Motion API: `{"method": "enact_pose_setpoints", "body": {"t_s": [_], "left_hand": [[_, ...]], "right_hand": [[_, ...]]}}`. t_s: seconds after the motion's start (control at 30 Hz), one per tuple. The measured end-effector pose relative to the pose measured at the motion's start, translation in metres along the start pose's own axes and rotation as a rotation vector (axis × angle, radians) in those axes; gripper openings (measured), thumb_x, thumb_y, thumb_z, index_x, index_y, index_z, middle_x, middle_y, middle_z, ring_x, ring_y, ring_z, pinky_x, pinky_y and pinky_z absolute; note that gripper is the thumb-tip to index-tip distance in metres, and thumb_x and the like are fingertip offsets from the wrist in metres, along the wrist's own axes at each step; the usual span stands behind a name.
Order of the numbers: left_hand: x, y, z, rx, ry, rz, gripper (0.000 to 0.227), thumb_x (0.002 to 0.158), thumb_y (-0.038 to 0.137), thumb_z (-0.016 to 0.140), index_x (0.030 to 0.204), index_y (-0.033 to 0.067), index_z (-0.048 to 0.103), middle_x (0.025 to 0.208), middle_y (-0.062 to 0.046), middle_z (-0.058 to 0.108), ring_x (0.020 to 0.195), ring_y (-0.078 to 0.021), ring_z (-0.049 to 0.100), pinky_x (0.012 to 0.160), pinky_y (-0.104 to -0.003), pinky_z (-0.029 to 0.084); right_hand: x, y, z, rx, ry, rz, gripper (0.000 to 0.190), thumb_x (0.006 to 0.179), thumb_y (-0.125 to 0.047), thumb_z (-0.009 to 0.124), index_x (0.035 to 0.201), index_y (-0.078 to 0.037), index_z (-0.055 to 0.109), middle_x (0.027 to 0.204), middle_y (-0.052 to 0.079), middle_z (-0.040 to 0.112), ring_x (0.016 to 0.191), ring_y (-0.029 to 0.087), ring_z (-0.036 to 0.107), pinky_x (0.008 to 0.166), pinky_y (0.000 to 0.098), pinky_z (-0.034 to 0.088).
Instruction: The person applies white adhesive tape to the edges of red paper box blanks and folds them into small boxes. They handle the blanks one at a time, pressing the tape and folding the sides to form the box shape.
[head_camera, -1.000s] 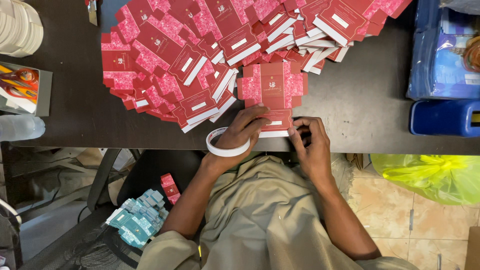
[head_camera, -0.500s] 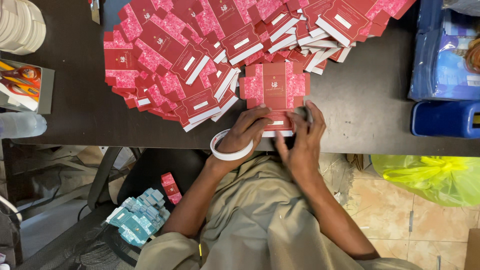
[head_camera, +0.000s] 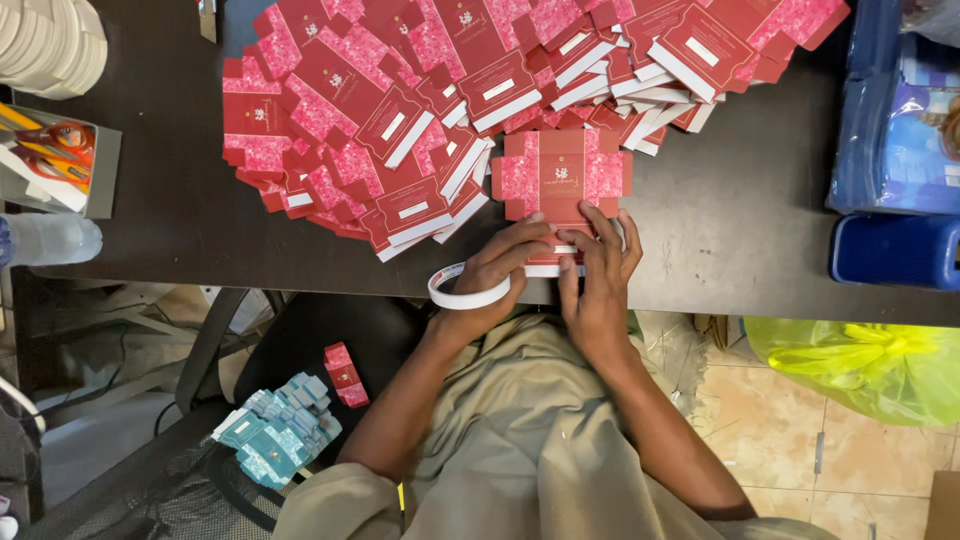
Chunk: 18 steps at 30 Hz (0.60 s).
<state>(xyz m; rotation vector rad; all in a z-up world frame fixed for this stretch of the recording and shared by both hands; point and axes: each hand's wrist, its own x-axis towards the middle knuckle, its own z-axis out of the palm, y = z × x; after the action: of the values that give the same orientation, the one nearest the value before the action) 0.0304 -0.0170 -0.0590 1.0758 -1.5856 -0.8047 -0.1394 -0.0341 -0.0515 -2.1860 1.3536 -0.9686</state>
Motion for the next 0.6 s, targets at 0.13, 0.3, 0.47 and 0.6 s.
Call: {"method": "enact_pose_setpoints", "body": {"t_s": [0.13,0.3,0.47,0.6], "left_hand": [[-0.003,0.007,0.007,0.005,0.048,-0.002,0.042,0.088,-0.017,0.045,0.116,0.0006,0.071,0.132,-0.016,0.065,0.136,-0.0368,0.055,0.117,-0.048,0.043],[-0.005,0.011,0.005,0.011,0.028,0.006,0.051,0.084,-0.021,0.043,0.123,-0.0001,0.069,0.139,-0.017,0.062,0.141,-0.0376,0.049,0.119,-0.049,0.041],[-0.003,0.005,-0.003,0.025,-0.056,-0.005,0.051,0.082,-0.018,0.048,0.124,0.0020,0.069,0.140,-0.014,0.062,0.143,-0.0369,0.048,0.118,-0.048,0.042],[0.002,0.016,-0.013,0.039,-0.118,-0.012,0.048,0.085,-0.016,0.047,0.124,0.0023,0.070,0.139,-0.014,0.063,0.143,-0.0368,0.048,0.117,-0.048,0.043]], "right_hand": [[0.000,-0.002,0.000,-0.003,-0.006,0.005,0.024,0.106,-0.016,0.047,0.126,-0.008,0.058,0.151,0.013,0.044,0.145,0.046,0.023,0.122,0.0577,0.019],[0.000,0.000,0.001,0.000,-0.017,0.010,0.024,0.105,-0.014,0.048,0.127,-0.008,0.057,0.152,0.013,0.043,0.146,0.046,0.022,0.122,0.0579,0.018],[0.005,-0.016,-0.006,-0.055,-0.035,0.023,0.034,0.099,-0.027,0.062,0.126,-0.008,0.056,0.150,0.013,0.043,0.143,0.049,0.024,0.116,0.0569,0.029],[0.006,-0.013,-0.002,-0.148,-0.043,0.007,0.059,0.084,-0.041,0.083,0.126,-0.010,0.055,0.148,0.013,0.044,0.139,0.051,0.027,0.110,0.0552,0.039]]}}
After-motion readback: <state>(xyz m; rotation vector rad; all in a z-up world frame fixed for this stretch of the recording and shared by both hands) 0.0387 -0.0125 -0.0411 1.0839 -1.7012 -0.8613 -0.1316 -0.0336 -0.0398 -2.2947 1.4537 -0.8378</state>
